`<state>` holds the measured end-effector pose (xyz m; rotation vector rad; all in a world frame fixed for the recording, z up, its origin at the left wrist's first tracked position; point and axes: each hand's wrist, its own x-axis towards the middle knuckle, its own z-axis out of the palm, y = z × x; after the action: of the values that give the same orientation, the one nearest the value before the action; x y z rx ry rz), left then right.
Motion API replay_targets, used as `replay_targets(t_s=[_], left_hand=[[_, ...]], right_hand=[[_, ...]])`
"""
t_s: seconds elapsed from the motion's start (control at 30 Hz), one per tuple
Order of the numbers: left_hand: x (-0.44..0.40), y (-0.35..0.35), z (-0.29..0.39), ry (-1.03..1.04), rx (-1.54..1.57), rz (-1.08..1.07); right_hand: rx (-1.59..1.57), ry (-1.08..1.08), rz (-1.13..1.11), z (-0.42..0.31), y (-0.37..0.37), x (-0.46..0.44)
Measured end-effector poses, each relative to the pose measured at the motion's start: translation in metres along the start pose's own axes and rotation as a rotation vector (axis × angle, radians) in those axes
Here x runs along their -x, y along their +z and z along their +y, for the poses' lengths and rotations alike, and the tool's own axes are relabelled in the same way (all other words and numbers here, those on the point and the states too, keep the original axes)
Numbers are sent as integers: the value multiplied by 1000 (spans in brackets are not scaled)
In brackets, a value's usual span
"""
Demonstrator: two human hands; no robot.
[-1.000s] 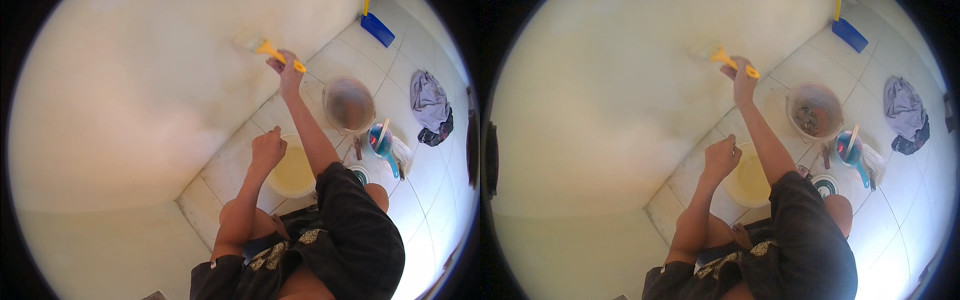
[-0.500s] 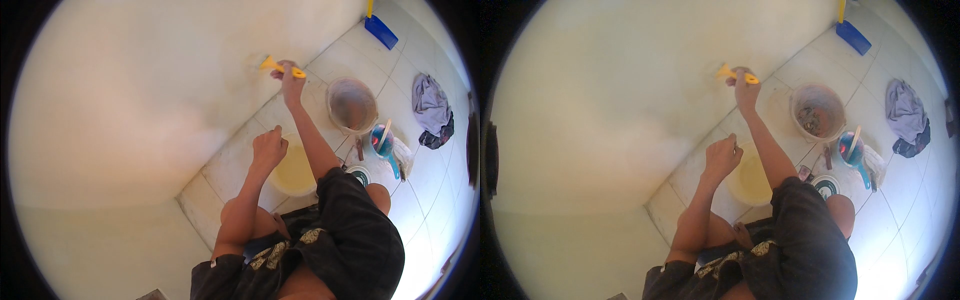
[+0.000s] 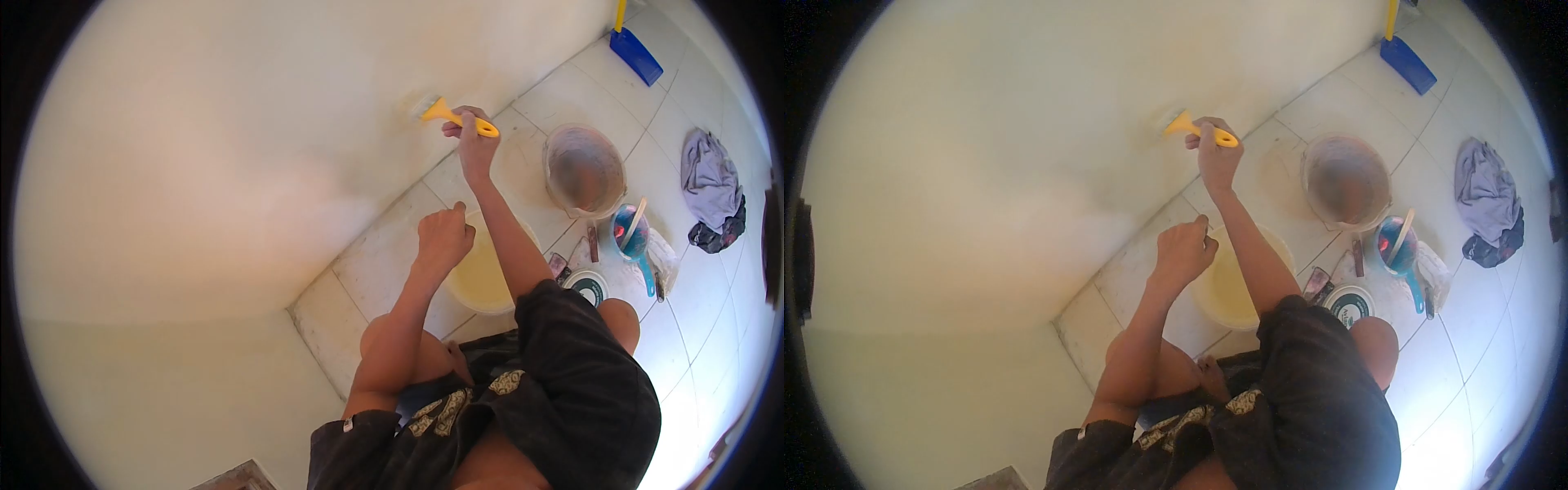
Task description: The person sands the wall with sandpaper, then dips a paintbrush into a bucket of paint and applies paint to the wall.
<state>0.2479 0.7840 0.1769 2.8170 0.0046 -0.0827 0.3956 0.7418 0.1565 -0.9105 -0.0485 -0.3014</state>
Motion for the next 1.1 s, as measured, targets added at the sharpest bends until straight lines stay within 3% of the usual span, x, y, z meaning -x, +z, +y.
replay_targets(t_s=[0.1, 0.2, 0.3, 0.4, 0.5, 0.6, 0.7, 0.8, 0.9, 1.0, 1.1], left_hand=[[2, -1, -2, -4, -9, 3], [4, 1, -5, -10, -49, -40], [6, 3, -7, -32, -74, -79], [5, -1, -7, -48, -74, -76], [8, -1, -8, -52, -74, -84], [6, 2, -9, -29, -88, -106], [7, 5, -10, -41, -98, -147], [7, 5, -11, -55, -105, -152], [9, 2, -12, -57, -95, -137], [7, 5, -12, -46, -98, -146], [8, 6, -11, -51, -99, -172]], right_hand=[[232, -53, 65, 11, -14, 12], [384, 52, -44, 32, -21, 20], [293, 72, -56, 32, -4, 21], [-114, -6, 10, 5, 13, 14], [95, -134, 63, -10, 6, 19], [321, 30, -67, 18, -13, 27], [353, 119, -115, 34, -3, 30], [30, 140, -54, 18, 20, 21], [-100, 92, 39, -12, 18, 16], [229, 72, 13, 4, -4, 30], [299, 149, -63, 26, -2, 39]])
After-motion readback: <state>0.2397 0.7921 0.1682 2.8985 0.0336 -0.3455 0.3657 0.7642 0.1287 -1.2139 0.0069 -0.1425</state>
